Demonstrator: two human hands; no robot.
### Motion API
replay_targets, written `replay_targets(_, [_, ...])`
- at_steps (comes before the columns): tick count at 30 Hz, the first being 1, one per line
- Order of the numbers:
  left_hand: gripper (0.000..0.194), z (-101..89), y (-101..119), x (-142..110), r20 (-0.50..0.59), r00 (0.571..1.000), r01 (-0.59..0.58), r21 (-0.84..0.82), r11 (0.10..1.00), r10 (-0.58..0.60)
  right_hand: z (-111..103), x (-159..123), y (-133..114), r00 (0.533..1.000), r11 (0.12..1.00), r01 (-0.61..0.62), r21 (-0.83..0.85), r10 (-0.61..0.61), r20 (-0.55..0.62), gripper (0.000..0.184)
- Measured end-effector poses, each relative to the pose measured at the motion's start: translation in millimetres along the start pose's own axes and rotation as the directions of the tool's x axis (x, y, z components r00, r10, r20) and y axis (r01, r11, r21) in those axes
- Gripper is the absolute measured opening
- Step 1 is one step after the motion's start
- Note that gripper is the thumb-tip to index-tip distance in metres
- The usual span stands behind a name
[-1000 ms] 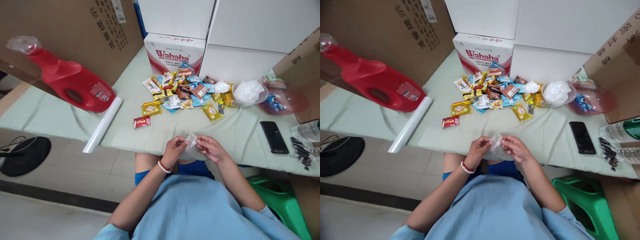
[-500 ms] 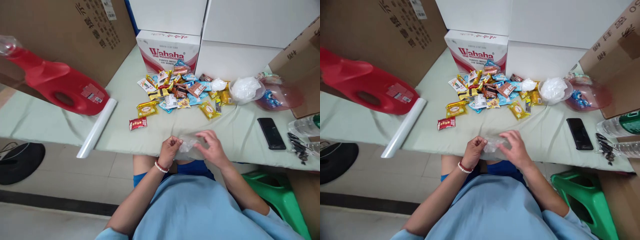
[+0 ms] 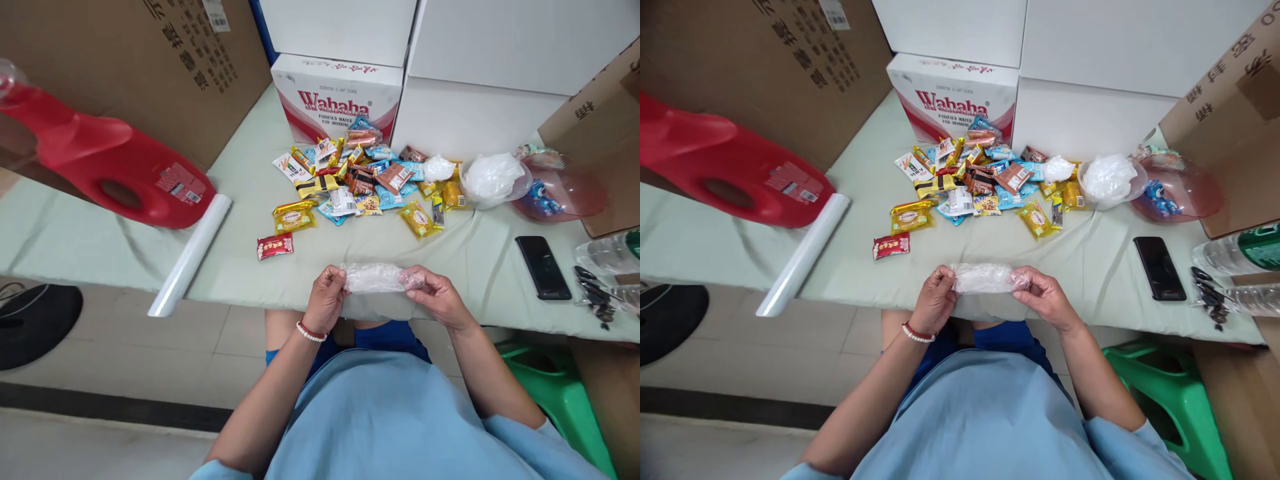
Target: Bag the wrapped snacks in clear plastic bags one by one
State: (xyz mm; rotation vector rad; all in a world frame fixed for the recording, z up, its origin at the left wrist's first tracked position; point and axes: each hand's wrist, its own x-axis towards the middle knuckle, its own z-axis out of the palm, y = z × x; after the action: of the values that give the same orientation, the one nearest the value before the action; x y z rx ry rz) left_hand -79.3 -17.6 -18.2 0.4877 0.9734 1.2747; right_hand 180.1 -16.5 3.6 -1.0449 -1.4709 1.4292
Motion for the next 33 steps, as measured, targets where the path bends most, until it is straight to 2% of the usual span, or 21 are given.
replay_targets(1, [0.046,1.3,-2,0,0.004,1.0,-0.001,-0.002,1.0,0.001,-1,-2,-2,0.999,1.0,-0.004,-0.024,0.005,0.042,0.022])
replay_targets(3, [0.044,3.0,-5,0,0.01,1.0,-0.014,0.027,1.0,0.013,1,-5,-5,0.994,0.997,-0.015,-0.075,0.023,0.107,0.038])
replay_targets(5, [0.043,3.4,-9,1,0.009,0.999,-0.043,0.079,0.996,0.042,8,-5,-9,0.996,0.986,0.025,-0.165,-0.009,0.094,0.046])
replay_targets(8, [0.045,3.1,-10,5,-0.039,0.997,-0.065,0.077,0.995,0.068,25,-5,-16,0.976,0.917,0.218,-0.335,-0.214,0.049,0.015])
replay_targets(9, [0.046,3.2,-9,7,-0.068,0.996,-0.061,0.053,0.997,0.064,31,-5,-18,0.955,0.88,0.291,-0.376,-0.288,0.067,0.013])
replay_targets(11, [0.049,4.0,-5,9,-0.123,0.991,-0.045,0.006,0.999,0.045,40,-6,-21,0.907,0.8,0.416,-0.433,-0.395,0.143,0.021])
replay_targets(13, [0.05,5.7,1,8,-0.143,0.99,-0.014,-0.042,0.999,0.008,46,-7,-20,0.868,0.711,0.491,-0.504,-0.451,0.209,0.027])
replay_targets(15, [0.05,8.1,5,3,-0.114,0.992,0.048,-0.088,0.995,-0.058,52,-8,-13,0.859,0.634,0.492,-0.597,-0.465,0.214,0.029])
replay_targets(18, [0.054,11.8,8,-10,-0.064,0.99,0.125,-0.06,0.99,-0.129,62,-10,-1,0.882,0.591,0.394,-0.704,-0.459,0.108,0.03])
replay_targets(20, [0.067,12.7,7,-17,-0.068,0.988,0.138,0.019,0.99,-0.136,69,-13,3,0.895,0.617,0.367,-0.696,-0.439,0.082,0.03])
replay_targets(21, [0.076,12.4,7,-20,-0.071,0.988,0.138,0.051,0.989,-0.134,71,-14,2,0.904,0.646,0.376,-0.664,-0.413,0.11,0.028])
replay_targets(23, [0.086,10.6,6,-21,-0.061,0.993,0.109,0.091,0.99,-0.104,70,-17,-6,0.922,0.742,0.385,-0.549,-0.327,0.206,0.025])
replay_targets(25, [0.085,8.3,6,-20,-0.025,0.998,0.056,0.109,0.992,-0.053,62,-17,-17,0.937,0.858,0.325,-0.397,-0.235,0.26,0.031])
replay_targets(27, [0.085,7.7,7,-19,0.019,1.0,0.017,0.116,0.993,-0.019,51,-14,-25,0.975,0.936,0.203,-0.286,-0.165,0.15,0.037])
replay_targets(29, [0.087,9.6,7,-19,0.068,0.998,0.011,0.111,0.994,-0.019,44,-6,-27,0.994,0.956,0.085,-0.28,-0.101,-0.041,0.036])
replay_targets(30, [0.088,11.2,6,-20,0.086,0.996,0.015,0.106,0.994,-0.024,43,-1,-25,0.992,0.951,0.044,-0.307,-0.078,-0.1,0.033])
replay_targets(31, [0.088,13.0,5,-21,0.095,0.995,0.019,0.1,0.995,-0.029,43,5,-21,0.991,0.94,0.018,-0.341,-0.061,-0.115,0.031])
replay_targets(33, [0.08,15.3,3,-23,0.084,0.996,0.029,0.093,0.995,-0.036,49,15,-10,0.997,0.923,0.019,-0.383,-0.047,-0.062,0.032])
